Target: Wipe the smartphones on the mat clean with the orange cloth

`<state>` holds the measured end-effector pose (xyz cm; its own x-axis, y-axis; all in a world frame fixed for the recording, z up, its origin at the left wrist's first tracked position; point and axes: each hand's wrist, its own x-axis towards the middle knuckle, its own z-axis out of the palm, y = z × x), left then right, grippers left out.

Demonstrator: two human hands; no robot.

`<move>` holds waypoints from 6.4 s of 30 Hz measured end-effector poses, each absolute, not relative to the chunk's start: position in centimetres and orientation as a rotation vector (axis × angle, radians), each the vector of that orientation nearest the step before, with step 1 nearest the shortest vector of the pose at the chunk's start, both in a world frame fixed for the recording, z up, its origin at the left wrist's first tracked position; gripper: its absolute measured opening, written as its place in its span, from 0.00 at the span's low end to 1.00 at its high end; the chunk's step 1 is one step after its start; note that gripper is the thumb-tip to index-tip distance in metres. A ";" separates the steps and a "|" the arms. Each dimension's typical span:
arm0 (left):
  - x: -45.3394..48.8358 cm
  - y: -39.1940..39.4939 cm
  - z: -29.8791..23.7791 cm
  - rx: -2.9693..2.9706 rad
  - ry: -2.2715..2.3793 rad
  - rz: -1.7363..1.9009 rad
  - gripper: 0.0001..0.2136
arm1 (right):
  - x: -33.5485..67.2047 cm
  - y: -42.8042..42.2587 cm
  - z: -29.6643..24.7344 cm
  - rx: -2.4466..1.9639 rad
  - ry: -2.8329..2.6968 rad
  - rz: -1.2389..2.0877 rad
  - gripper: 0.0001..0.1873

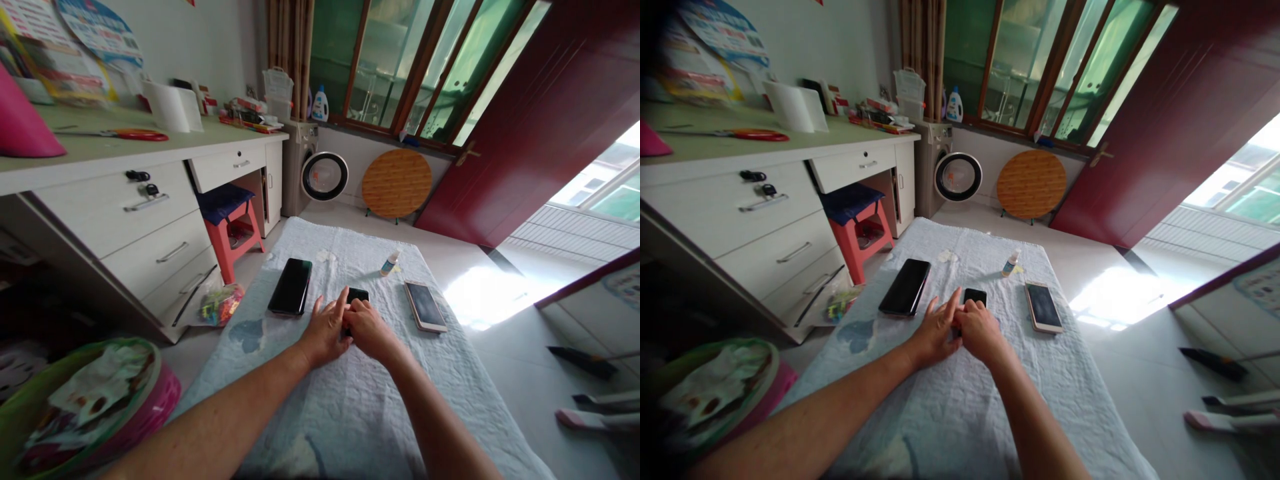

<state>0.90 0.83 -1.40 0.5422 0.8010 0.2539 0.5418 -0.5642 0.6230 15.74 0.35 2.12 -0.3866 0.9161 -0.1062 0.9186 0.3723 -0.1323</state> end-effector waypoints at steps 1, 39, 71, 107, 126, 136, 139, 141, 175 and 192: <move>0.9 0.8 -1.4 2.300 1.092 0.714 0.51 | 15.7 0.1 2.2 1.721 2.593 -0.278 0.08; 0.3 1.5 -1.2 2.522 1.037 0.477 0.22 | 17.0 -6.2 2.0 1.973 2.659 -0.449 0.12; 0.2 1.6 -1.8 2.599 0.989 0.510 0.23 | 21.8 -6.1 1.8 2.199 2.574 -0.598 0.18; 0.8 1.0 -1.1 2.478 1.049 0.667 0.32 | 17.8 -2.3 -0.3 3.071 2.658 -1.299 0.16; 0.4 1.0 -1.4 2.127 1.210 0.867 0.35 | 16.4 -2.6 -0.4 2.555 3.133 -1.049 0.11; 0.4 1.1 -1.0 2.219 1.173 0.716 0.39 | 17.4 -2.0 -1.0 2.889 2.868 -0.861 0.15; 0.5 1.1 -0.8 2.299 1.246 0.661 0.40 | 17.6 -1.9 -1.0 2.908 2.823 -0.800 0.15; 0.5 1.0 -0.8 2.340 1.312 0.612 0.41 | 17.6 -1.8 -1.1 2.916 2.801 -0.754 0.15; 0.4 1.0 -1.5 2.494 1.262 0.568 0.37 | 17.7 -1.5 -1.4 2.538 2.732 -0.182 0.13; 0.4 1.1 -1.6 2.438 1.218 0.639 0.39 | 15.8 -2.0 -0.3 2.179 2.908 -0.253 0.11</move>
<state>0.41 1.10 -1.64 0.5312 0.8125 0.2399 0.6594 -0.5743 0.4852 15.84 -2.04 -0.33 -0.2052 0.9297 0.3058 0.8629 0.3193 -0.3918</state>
